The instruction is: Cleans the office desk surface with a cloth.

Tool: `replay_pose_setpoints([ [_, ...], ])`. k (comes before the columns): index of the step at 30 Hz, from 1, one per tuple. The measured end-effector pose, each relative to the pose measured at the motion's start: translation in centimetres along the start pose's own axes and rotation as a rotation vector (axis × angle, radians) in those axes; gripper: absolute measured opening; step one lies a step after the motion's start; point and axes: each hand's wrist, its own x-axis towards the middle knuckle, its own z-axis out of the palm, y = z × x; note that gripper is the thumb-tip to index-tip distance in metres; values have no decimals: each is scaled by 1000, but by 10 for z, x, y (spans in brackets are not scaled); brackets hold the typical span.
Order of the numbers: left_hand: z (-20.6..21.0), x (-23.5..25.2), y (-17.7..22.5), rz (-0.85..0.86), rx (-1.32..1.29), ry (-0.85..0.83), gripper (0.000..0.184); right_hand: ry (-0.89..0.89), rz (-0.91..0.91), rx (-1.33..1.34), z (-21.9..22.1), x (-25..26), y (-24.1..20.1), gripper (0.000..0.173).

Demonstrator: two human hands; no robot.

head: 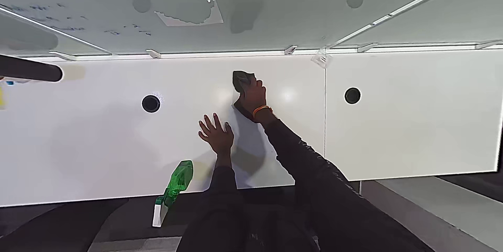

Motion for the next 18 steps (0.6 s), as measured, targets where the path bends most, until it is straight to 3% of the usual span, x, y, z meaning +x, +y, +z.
replay_pose_setpoints([
  [7,-2,2,0,2,2,-6,68,84,409,-100,-39,65,77,48],
  [10,-3,0,0,-2,-1,-14,67,104,443,-123,-30,72,69,57],
  [12,-2,1,1,-1,1,-7,67,67,363,-115,-18,73,42,61],
  [18,-1,0,1,-9,-6,-19,70,-131,-145,-94,27,10,-49,31],
])
